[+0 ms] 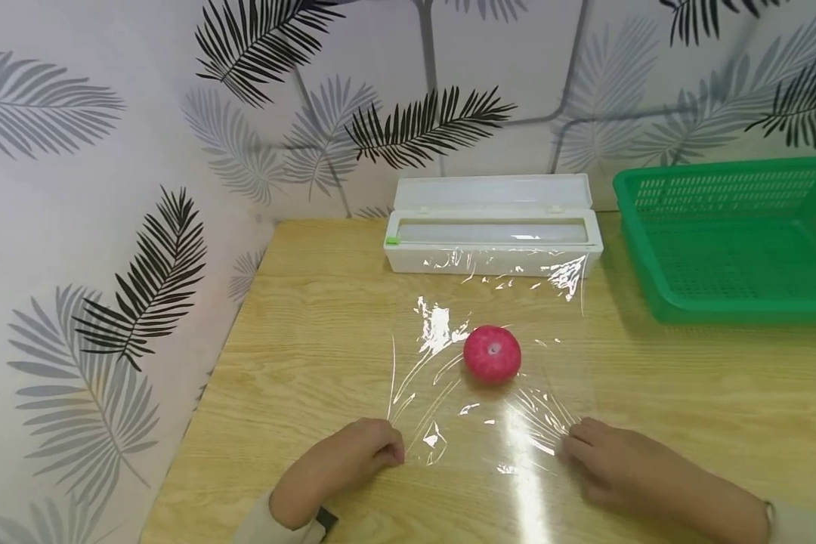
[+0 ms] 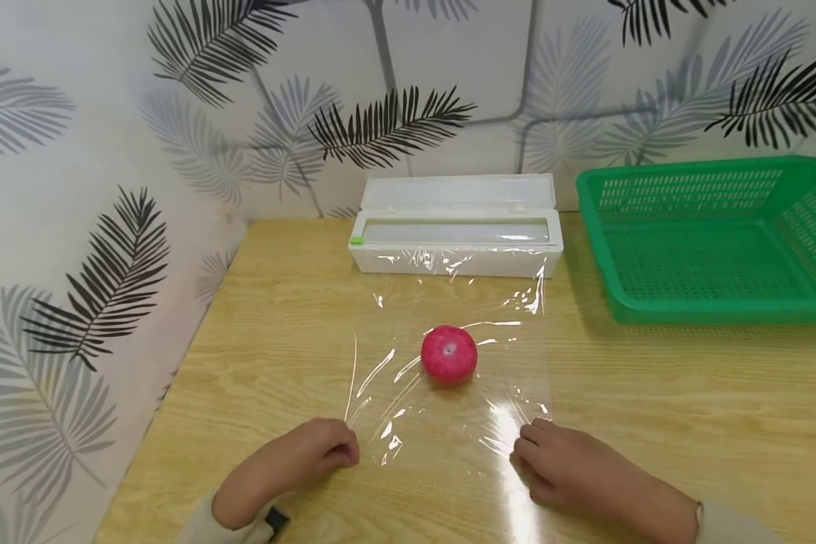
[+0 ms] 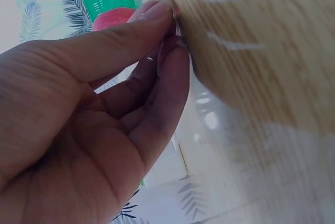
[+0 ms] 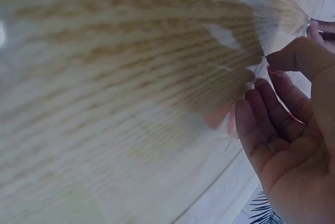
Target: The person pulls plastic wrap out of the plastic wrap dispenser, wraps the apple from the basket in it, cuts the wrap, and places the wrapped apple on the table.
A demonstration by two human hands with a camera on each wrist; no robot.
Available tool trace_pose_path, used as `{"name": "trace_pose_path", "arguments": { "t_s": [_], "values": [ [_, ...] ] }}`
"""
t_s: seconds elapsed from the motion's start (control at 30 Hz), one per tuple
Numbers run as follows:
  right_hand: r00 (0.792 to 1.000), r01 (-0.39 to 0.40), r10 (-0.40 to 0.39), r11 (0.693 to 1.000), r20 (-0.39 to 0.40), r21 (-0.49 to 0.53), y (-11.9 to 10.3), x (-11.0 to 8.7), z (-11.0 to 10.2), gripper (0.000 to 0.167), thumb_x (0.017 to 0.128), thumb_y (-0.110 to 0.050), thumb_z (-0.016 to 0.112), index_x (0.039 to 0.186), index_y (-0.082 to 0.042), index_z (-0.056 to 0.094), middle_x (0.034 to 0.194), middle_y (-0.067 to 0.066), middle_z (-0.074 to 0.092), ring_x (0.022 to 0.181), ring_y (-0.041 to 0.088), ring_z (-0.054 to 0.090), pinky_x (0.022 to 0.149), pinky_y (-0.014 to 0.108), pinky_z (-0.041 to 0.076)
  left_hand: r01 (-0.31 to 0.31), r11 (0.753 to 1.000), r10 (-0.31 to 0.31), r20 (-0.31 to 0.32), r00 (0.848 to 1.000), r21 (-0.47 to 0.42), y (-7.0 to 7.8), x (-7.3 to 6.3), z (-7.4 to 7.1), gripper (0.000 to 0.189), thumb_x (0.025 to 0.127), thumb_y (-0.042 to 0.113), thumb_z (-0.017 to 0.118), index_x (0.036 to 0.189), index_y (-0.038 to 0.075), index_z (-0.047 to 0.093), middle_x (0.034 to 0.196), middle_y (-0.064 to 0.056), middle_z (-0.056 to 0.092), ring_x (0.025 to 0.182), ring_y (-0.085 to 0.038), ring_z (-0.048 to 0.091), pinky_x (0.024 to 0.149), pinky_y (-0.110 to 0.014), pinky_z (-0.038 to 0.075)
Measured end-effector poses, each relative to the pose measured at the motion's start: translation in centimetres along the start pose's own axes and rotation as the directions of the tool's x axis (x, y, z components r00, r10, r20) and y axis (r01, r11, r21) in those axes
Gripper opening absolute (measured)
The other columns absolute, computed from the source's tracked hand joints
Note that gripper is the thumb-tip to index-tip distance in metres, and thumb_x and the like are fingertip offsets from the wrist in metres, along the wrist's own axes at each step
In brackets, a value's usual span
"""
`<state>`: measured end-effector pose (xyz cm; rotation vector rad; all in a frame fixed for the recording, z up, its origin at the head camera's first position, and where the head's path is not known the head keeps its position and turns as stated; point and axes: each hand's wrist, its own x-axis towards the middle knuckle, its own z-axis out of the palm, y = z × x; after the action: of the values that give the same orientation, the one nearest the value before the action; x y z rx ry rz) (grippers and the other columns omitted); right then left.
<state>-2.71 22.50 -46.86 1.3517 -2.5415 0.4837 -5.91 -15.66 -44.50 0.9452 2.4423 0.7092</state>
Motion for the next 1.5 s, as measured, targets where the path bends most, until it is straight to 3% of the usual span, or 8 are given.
{"name": "trace_pose_path", "arguments": {
  "t_s": [0.27,0.37,0.47,0.57,0.63,0.77,1.0,1.5],
  "values": [
    [0.995,-0.098,0.101,0.985,-0.012,0.142,0.5,-0.8,-1.0,0.021,0.075,-0.007,0.073,0.087,-0.021,0.063,0.087,-0.015,0.056,0.078,0.002,0.055,0.071,0.012,0.044,-0.004,1.0,0.004,-0.007,1.0,-0.025,-0.2,-0.4,-0.8,0.008,0.088,0.01,0.062,0.084,0.015,0.065,0.084,0.013,0.059,0.078,0.0,0.053,0.073,-0.019,0.048],
    [0.995,-0.072,0.082,0.987,-0.061,0.145,1.1,-0.8,-1.9,0.005,0.092,-0.021,0.06,0.088,-0.02,0.063,0.088,-0.014,0.057,0.078,0.003,0.055,0.074,0.011,0.043,-0.014,0.999,0.013,-0.026,1.0,-0.044,-0.4,-0.5,-1.5,0.008,0.089,0.008,0.062,0.085,0.015,0.065,0.084,0.012,0.059,0.078,-0.001,0.053,0.074,-0.02,0.048],
    [0.988,-0.052,0.068,0.992,-0.138,0.117,1.7,-0.4,-2.9,0.027,0.099,-0.032,0.042,0.088,-0.019,0.063,0.089,-0.014,0.055,0.078,0.003,0.054,0.074,0.01,0.043,-0.041,0.996,0.036,-0.066,0.997,-0.08,-0.5,-0.4,-2.3,0.007,0.089,0.008,0.062,0.089,0.013,0.066,0.087,0.009,0.061,0.081,-0.001,0.055,0.074,-0.02,0.049],
    [0.978,-0.106,0.128,0.985,-0.162,0.135,2.0,0.1,-4.0,0.015,0.096,-0.029,0.05,0.089,-0.022,0.062,0.089,-0.015,0.055,0.078,0.002,0.055,0.073,0.008,0.043,-0.087,0.991,0.074,-0.128,0.989,-0.103,-0.6,-0.4,-3.1,0.005,0.089,0.01,0.062,0.091,0.011,0.066,0.089,0.007,0.062,0.083,-0.003,0.056,0.074,-0.019,0.049],
    [0.968,-0.171,0.197,0.972,-0.153,0.163,2.1,0.3,-4.7,0.004,0.091,-0.02,0.061,0.091,-0.024,0.061,0.088,-0.015,0.058,0.079,0.001,0.057,0.073,0.008,0.043,-0.125,0.985,0.103,-0.174,0.979,-0.117,-0.5,-0.3,-3.5,0.005,0.088,0.01,0.063,0.093,0.011,0.066,0.09,0.007,0.062,0.084,-0.003,0.057,0.075,-0.02,0.05],
    [0.935,-0.285,0.318,0.937,-0.155,0.2,2.3,0.7,-5.6,0.03,0.076,0.0,0.073,0.093,-0.022,0.064,0.086,-0.015,0.062,0.077,0.002,0.06,0.07,0.008,0.045,-0.197,0.973,0.161,-0.252,0.954,-0.123,-0.4,0.1,-4.4,0.011,0.087,0.005,0.064,0.096,0.013,0.065,0.093,0.008,0.062,0.086,-0.005,0.058,0.076,-0.02,0.05],
    [0.887,-0.386,0.431,0.89,-0.167,0.243,3.0,1.6,-6.3,0.027,0.077,0.002,0.071,0.095,-0.017,0.067,0.088,-0.009,0.067,0.078,0.004,0.063,0.068,0.009,0.047,-0.291,0.953,0.236,-0.392,0.889,-0.088,-0.6,1.1,-5.4,0.019,0.085,0.001,0.064,0.099,0.014,0.066,0.094,0.005,0.064,0.086,-0.007,0.06,0.073,-0.022,0.051],
    [0.788,-0.502,0.589,0.785,-0.182,0.364,6.6,3.4,-5.8,0.012,0.087,-0.002,0.062,0.099,-0.002,0.066,0.087,0.007,0.069,0.074,0.004,0.064,0.064,0.012,0.05,-0.184,0.967,0.059,-0.549,0.834,-0.176,-1.4,4.6,-7.1,0.016,0.087,0.011,0.063,0.103,0.012,0.068,0.098,0.002,0.067,0.086,-0.009,0.062,0.073,-0.025,0.053]
  ]
}}
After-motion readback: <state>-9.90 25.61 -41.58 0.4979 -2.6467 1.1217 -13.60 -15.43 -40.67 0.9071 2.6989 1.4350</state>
